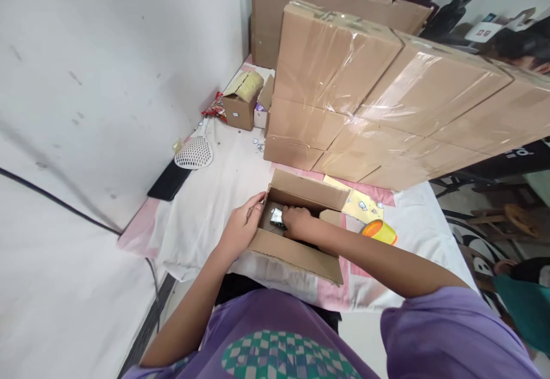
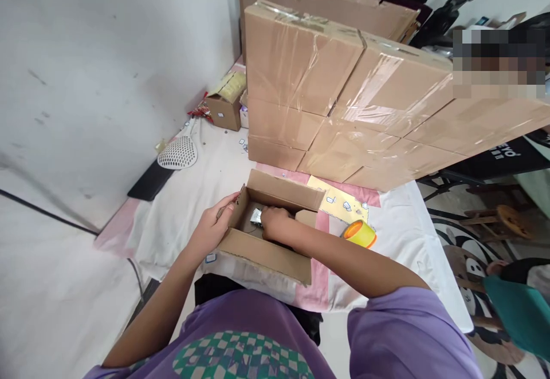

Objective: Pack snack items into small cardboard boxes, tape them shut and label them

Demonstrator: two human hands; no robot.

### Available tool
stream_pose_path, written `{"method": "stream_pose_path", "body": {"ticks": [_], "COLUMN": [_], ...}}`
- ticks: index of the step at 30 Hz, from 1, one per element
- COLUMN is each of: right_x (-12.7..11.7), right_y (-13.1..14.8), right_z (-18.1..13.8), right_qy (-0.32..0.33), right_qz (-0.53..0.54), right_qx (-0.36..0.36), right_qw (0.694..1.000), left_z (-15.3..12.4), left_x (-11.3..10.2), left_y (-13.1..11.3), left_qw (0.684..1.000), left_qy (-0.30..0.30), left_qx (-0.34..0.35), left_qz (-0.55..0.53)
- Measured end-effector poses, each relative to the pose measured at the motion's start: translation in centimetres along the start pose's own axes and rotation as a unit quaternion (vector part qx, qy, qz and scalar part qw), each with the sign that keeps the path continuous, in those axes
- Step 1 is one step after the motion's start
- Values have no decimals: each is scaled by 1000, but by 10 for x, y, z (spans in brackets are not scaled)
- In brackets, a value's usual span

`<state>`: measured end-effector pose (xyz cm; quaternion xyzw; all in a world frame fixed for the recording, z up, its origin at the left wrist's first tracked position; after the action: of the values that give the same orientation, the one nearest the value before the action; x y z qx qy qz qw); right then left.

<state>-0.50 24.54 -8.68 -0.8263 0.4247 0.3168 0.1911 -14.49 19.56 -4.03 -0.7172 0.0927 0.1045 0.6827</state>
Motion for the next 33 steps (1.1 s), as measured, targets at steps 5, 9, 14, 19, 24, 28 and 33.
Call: {"method": "stream_pose_path", "body": {"ticks": [5,9,14,19,24,28,33], "right_x": [-2,-2,7,9,2,0,1], "right_y": [-5,-10,-13,-14,-16,-21,-24], "right_z": [-2,-6,-4,-6,-19,-24,-21], "right_qy": [26,13,9,9,-16,-27,-38], "right_qz": [-13,-14,-18,-21,-35,-42,-41], "right_qx": [-21,-27,25,53,60,45,12], "right_qw": [999,999,999,998,997,998,998], "left_z": [-1,0,-1,-6,-10,-11,-8], "left_x": [-1,0,6,10,10,8,9], "left_y": [3,4,6,11,12,12,9], "left_qw": [999,999,1000,999,998,997,998], "left_qy": [-1,-2,3,-12,-20,-33,-34], "left_qx": [0,-4,-5,-12,-14,-16,-13], "left_qz": [-34,-34,-26,-38,-50,-74,-47]}}
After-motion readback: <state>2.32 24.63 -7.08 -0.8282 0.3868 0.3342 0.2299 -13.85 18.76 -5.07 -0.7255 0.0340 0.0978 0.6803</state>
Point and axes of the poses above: each hand's wrist, its own z-axis towards the middle knuckle, its own x-axis out of the palm, y = z × x, the point moved 8 cm from there along z, towards the middle knuckle, and after that the axes turned 7 degrees about y, right-handed, at the moved point
